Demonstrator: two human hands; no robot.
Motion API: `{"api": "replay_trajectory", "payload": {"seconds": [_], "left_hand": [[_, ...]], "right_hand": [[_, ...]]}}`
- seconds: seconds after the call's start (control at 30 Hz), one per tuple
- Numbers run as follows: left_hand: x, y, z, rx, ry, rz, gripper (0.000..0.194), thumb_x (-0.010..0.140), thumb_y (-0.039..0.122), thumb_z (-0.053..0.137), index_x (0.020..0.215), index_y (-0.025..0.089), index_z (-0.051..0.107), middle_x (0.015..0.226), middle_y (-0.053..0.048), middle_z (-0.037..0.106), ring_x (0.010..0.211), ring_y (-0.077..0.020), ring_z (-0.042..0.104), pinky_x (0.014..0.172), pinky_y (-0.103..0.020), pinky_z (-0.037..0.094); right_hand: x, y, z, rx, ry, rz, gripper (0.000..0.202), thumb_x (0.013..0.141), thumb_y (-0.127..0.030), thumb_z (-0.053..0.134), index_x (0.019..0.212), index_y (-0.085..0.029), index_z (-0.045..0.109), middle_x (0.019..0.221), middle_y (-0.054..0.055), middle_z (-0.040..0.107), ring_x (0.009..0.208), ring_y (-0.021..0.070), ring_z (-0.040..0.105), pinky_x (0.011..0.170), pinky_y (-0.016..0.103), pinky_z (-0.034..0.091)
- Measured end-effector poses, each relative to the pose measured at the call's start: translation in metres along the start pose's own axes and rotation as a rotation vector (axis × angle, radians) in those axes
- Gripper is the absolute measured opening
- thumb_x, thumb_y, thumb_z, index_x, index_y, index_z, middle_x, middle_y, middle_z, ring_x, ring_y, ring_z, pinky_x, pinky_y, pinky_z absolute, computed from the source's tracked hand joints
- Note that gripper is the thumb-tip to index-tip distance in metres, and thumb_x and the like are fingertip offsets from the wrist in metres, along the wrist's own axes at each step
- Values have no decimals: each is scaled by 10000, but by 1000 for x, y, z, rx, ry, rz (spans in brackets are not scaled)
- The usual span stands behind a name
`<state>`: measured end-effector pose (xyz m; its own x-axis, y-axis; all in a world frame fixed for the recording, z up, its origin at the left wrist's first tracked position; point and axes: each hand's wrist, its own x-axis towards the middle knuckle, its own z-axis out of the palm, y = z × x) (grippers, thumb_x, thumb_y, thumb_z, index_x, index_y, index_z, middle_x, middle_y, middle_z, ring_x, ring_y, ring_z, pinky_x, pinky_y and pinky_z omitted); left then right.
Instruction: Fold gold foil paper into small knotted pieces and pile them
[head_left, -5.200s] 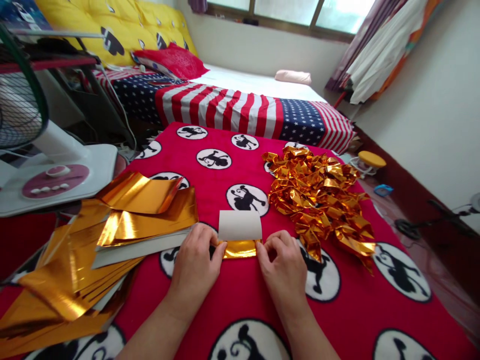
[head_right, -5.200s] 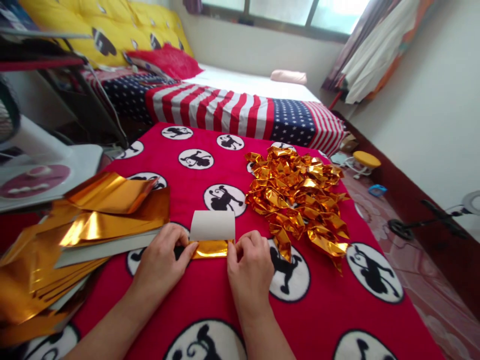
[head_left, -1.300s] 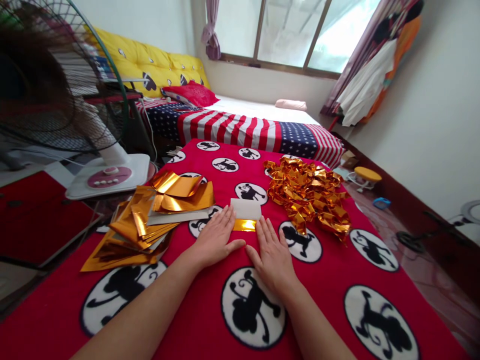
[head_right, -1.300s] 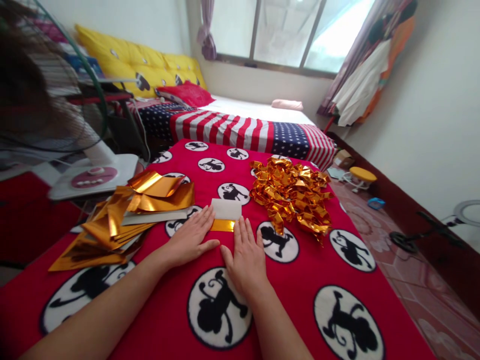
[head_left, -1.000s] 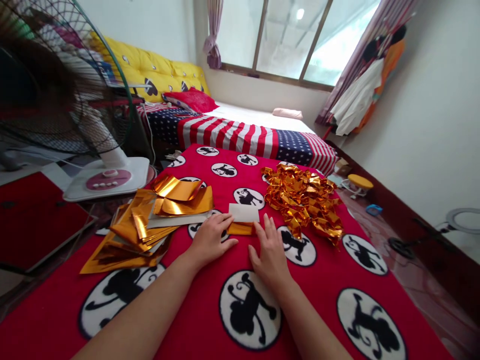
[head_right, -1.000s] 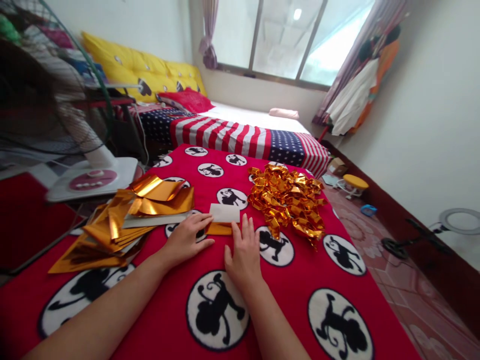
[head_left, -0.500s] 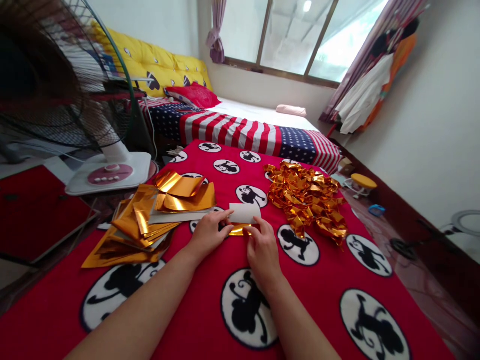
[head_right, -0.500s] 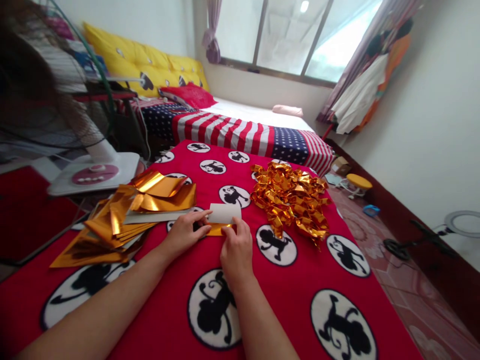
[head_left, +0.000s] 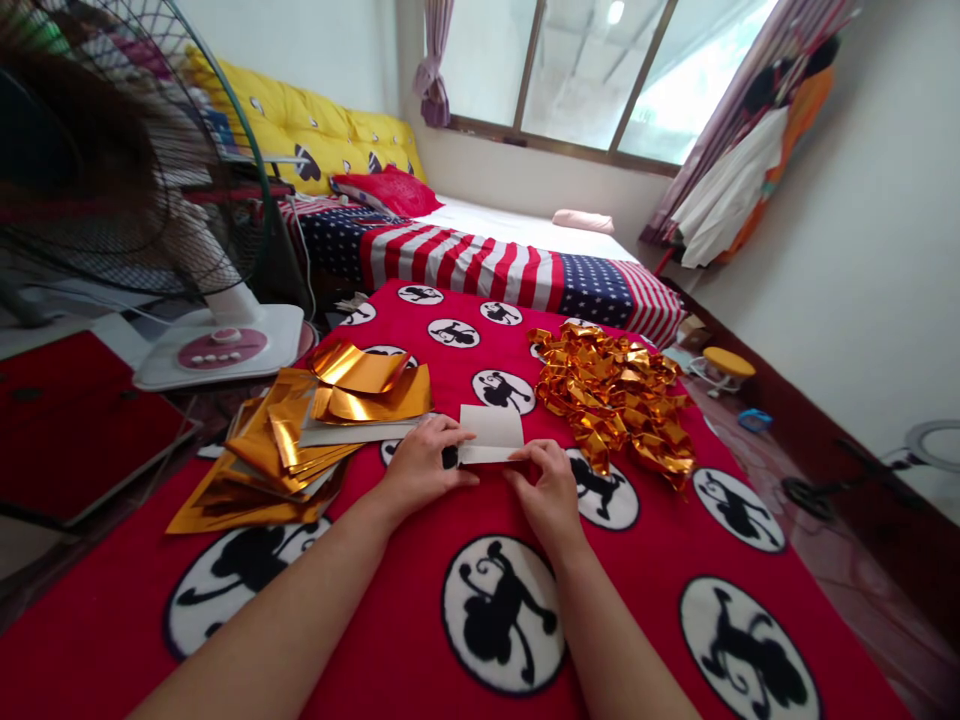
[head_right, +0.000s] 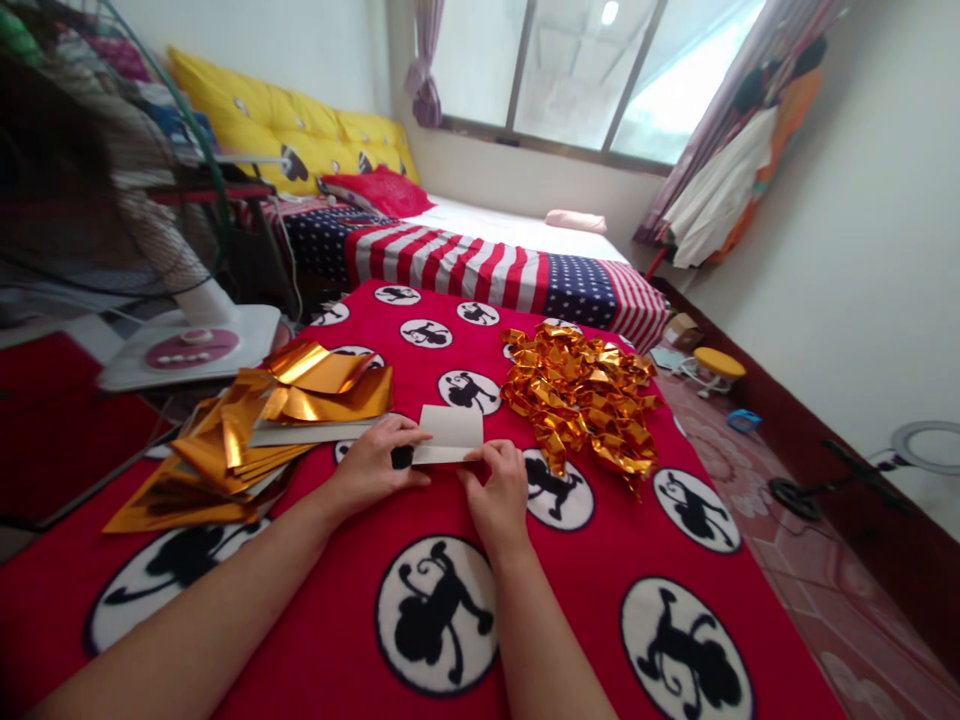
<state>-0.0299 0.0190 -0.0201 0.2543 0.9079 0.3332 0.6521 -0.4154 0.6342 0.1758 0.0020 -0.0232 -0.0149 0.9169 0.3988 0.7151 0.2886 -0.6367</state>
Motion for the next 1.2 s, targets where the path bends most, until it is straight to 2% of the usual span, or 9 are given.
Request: {"api": "replay_trajectory", "payload": {"seconds": [0.2,0.27,0.37,0.53,0.7,0.87,1.0,1.1,1.2], "left_hand": [[0,-3,2,28,24,69,256,708,293,787,962,300,756,1146,-37,647,1074,-228,558,944,-375,447],[1,-3,2,-15,46,94,156,778,291,727,928,306,763,1104,-27,680,1047,-215,578,937,-368,442],[4,2,-3,-159,137,106,119,832,289,661,838,234,766,907,-35,722,884,-186,625,857,-324,462],[9,28,-14,-555,252,-170,255,783,395,689,791,147,746,707,-30,714,695,-179,645,660,-261,494],[16,41,-13,-1023,126,-373,481,620,456,813,938,114,692,856,-82,751,730,-208,694,652,-276,542],[13,29,-3,-914,87,-541,787,591,364,847,1253,144,484,751,-53,740,583,-176,678,505,-229,510],[9,24,0,-879,96,-529,905,645,343,809,1403,199,336,657,9,709,513,-147,642,443,-187,457],[9,23,1,-909,24,-476,778,665,354,790,1349,208,450,630,28,690,495,-125,621,441,-171,433],[9,21,0,-903,-28,-440,463,676,369,777,1069,148,673,695,-14,711,572,-124,641,511,-187,471]], "right_hand": [[-4,-3,-3,182,56,-42,50,808,-208,630,772,-218,664,1026,48,652,1012,217,570,946,373,428],[-4,-3,-2,277,59,-13,73,815,-222,635,880,-220,668,1059,47,660,1034,215,580,967,380,429],[-2,-3,0,444,99,63,361,789,-265,688,1140,-226,610,1128,57,657,1073,222,589,995,398,429],[1,-10,-2,750,109,123,451,809,-327,694,1229,-235,560,1105,71,663,1050,221,616,937,375,478],[3,-23,-9,994,87,183,436,847,-367,649,1255,-266,532,986,37,668,875,176,649,768,293,525],[5,-20,-6,1033,48,228,468,782,-310,720,1208,-272,531,884,0,670,791,156,652,721,267,524],[4,-12,-4,1030,-40,282,337,759,-338,738,1066,-263,622,883,3,687,770,163,651,706,279,521],[1,-8,-3,982,-119,327,238,776,-398,717,948,-235,696,842,9,692,743,160,636,663,257,493],[0,-4,-2,973,-139,347,260,830,-456,644,906,-224,732,879,24,707,800,178,644,664,254,482]]}}
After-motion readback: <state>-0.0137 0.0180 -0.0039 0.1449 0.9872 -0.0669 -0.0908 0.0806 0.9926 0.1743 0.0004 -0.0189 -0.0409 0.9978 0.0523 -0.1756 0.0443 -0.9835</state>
